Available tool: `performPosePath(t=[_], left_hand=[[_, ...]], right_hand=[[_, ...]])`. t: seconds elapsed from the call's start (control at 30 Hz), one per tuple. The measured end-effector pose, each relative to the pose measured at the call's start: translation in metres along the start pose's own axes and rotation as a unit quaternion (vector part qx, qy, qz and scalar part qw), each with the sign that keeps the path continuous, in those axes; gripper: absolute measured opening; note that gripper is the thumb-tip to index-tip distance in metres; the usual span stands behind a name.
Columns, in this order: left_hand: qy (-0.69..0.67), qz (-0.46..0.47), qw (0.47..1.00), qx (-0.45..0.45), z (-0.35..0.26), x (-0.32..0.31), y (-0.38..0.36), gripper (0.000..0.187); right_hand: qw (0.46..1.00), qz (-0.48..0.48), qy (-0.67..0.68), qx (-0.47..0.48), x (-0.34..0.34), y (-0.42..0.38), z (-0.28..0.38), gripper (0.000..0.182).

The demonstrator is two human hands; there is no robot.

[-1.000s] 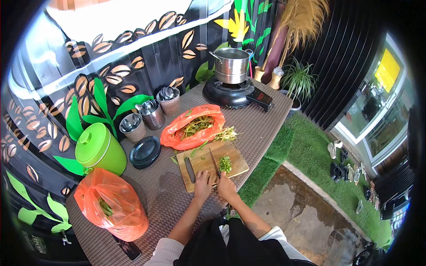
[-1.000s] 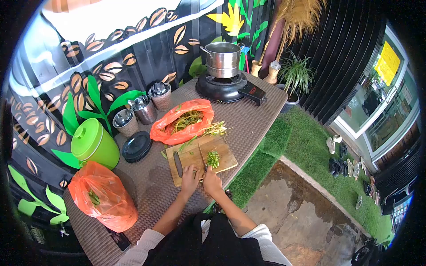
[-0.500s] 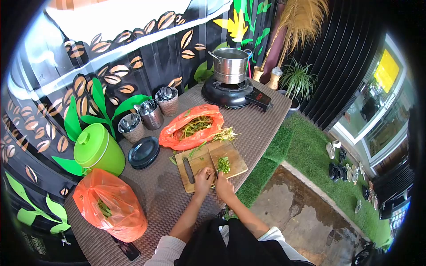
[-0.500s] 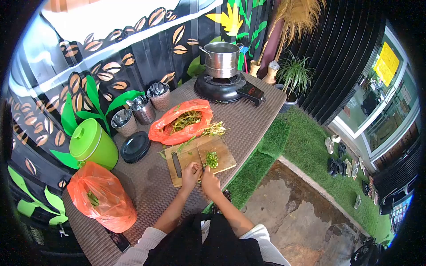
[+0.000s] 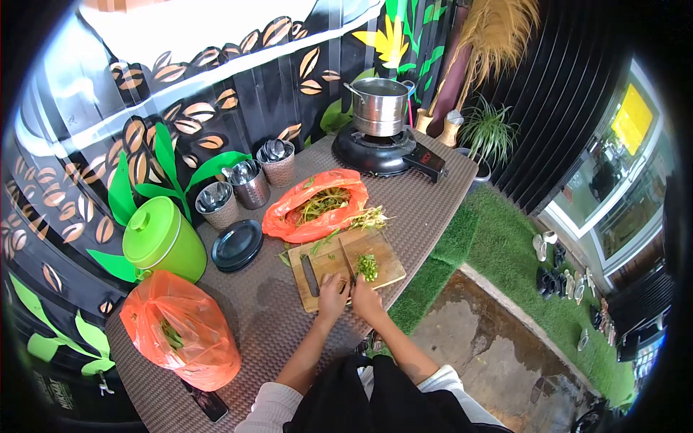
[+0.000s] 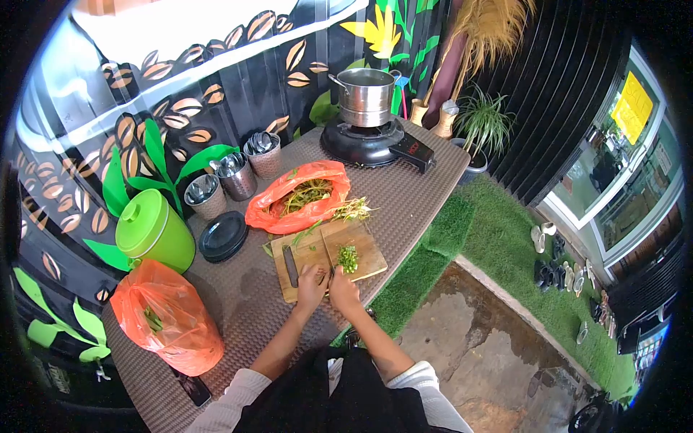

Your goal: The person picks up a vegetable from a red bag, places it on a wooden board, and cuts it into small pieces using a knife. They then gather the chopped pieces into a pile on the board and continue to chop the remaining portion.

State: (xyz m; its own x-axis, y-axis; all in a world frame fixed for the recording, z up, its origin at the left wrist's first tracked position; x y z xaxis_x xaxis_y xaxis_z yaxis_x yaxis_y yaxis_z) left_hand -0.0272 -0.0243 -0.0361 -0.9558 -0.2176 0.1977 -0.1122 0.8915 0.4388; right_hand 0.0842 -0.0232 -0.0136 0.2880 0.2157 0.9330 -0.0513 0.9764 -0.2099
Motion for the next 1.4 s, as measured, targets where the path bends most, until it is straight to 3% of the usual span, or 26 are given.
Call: performPosePath(t=[0.13, 0.33, 0.4, 0.53, 0.73, 0.93, 1.03, 1.13, 1.4], left_hand=[[0.013, -0.013, 1.000, 0.007, 0.004, 0.001, -0.002, 0.015], [-0.035, -0.009, 0.996, 0.080, 0.001, 0.003, 0.005, 0.015], [0.027, -0.020, 0.998, 0.056, 0.000, 0.004, 0.004, 0.013], [-0.008, -0.033, 0.997, 0.065, 0.003, 0.003, 0.001, 0.011], [-0.021, -0.031, 0.998, 0.056, 0.003, 0.002, 0.001, 0.017], [0.032, -0.014, 0.999, -0.015, 0.004, 0.001, -0.004, 0.019], [0.017, -0.025, 1.000, 0.007, 0.005, 0.003, -0.004, 0.017], [-0.025, -0.028, 0.998, 0.045, 0.006, 0.003, -0.003, 0.014], [-0.029, -0.045, 0.995, 0.090, 0.011, 0.006, -0.001, 0.018]], right_hand=[[0.999, 0.022, 0.029, 0.019, 0.009, -0.004, -0.004, 0.028], [0.999, 0.031, -0.003, -0.030, -0.007, -0.018, 0.003, 0.030], [1.000, 0.012, 0.015, -0.005, -0.005, -0.005, -0.002, 0.030], [0.998, 0.028, 0.035, 0.043, 0.002, -0.003, -0.013, 0.032], [0.999, 0.005, 0.031, 0.001, -0.006, -0.016, 0.006, 0.036], [0.998, 0.043, 0.032, 0.035, 0.008, 0.000, -0.004, 0.034], [1.000, -0.004, 0.027, 0.002, -0.005, -0.019, 0.003, 0.035], [1.000, 0.011, 0.025, -0.015, -0.010, -0.019, 0.010, 0.036], [0.999, 0.023, 0.023, 0.023, -0.001, -0.014, 0.004, 0.036]])
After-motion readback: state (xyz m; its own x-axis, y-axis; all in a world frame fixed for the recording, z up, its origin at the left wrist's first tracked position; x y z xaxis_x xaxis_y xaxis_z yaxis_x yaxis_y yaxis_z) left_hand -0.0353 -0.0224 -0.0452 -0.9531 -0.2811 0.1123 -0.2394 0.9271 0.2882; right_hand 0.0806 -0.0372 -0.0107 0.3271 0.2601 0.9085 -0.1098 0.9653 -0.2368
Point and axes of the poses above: each hand's wrist, its own y-axis towards the middle knuckle, its own x-axis out of the back of the hand, z = x × y, the point moved 1 cm from there along y, towards the middle knuckle, and after that the axes turned 14 degrees about -y, right-handed, at the moved point
